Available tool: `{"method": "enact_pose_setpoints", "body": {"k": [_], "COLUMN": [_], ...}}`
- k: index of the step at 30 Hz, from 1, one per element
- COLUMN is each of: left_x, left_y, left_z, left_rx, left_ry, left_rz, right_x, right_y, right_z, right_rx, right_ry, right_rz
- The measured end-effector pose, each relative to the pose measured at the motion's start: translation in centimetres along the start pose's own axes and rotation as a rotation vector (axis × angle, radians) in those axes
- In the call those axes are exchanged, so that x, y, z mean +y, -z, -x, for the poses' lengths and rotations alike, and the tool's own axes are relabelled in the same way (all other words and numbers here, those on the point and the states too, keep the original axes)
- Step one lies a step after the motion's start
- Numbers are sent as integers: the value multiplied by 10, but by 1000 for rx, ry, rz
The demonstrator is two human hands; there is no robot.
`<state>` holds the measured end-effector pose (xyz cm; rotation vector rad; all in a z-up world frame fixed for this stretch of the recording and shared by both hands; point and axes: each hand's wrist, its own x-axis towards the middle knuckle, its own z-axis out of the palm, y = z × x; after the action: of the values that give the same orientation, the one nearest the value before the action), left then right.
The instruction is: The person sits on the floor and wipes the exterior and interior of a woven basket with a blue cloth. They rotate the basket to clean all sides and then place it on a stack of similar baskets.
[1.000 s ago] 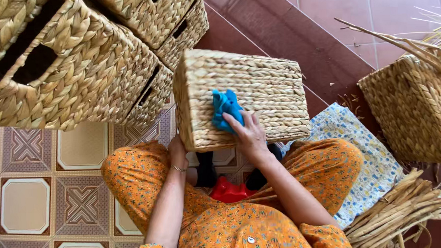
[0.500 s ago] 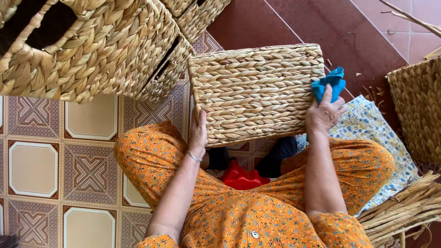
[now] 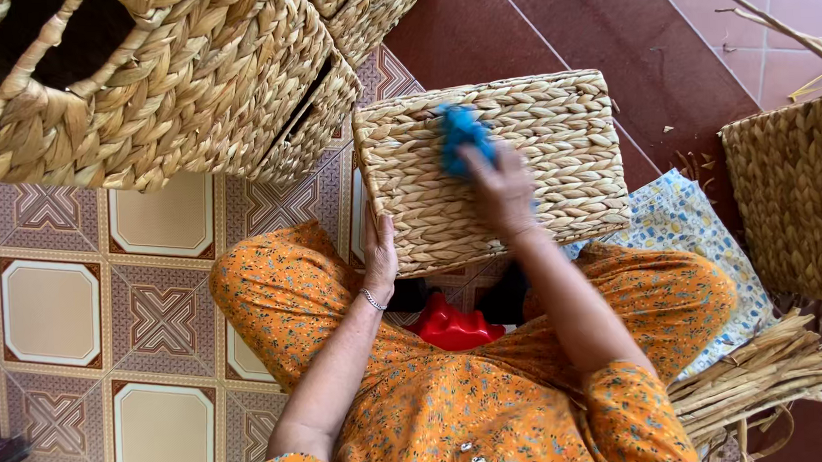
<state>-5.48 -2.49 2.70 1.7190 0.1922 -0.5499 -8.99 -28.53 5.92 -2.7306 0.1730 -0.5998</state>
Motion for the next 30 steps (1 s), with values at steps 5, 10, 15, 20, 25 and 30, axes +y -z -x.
{"method": "enact_pose_setpoints", "body": {"k": [5,10,15,20,25,30], "left_x": [9,5,-9,-16,-1,19], "left_y": [-5,-5,5,15,7,-3], "left_z": [0,-6,-18,-28,-27,0], "left_rx": [2,5,-14,-71,-49,-50], "left_ry": [-119,-54,-42,83,65,66], "left_rz": [-3,10,-11,133,152,14], "right_x": [146,129,-61,-108,39,157], "right_y": [26,15,-5,26,43,44], "right_z": [31,27,16,44,67,96], "right_rx": [29,50,-170,-202,-152,-44], "right_ry": [-481,-675,-156,183,-100,-660], "right_rz": [395,331,-41,-160,216,456]}}
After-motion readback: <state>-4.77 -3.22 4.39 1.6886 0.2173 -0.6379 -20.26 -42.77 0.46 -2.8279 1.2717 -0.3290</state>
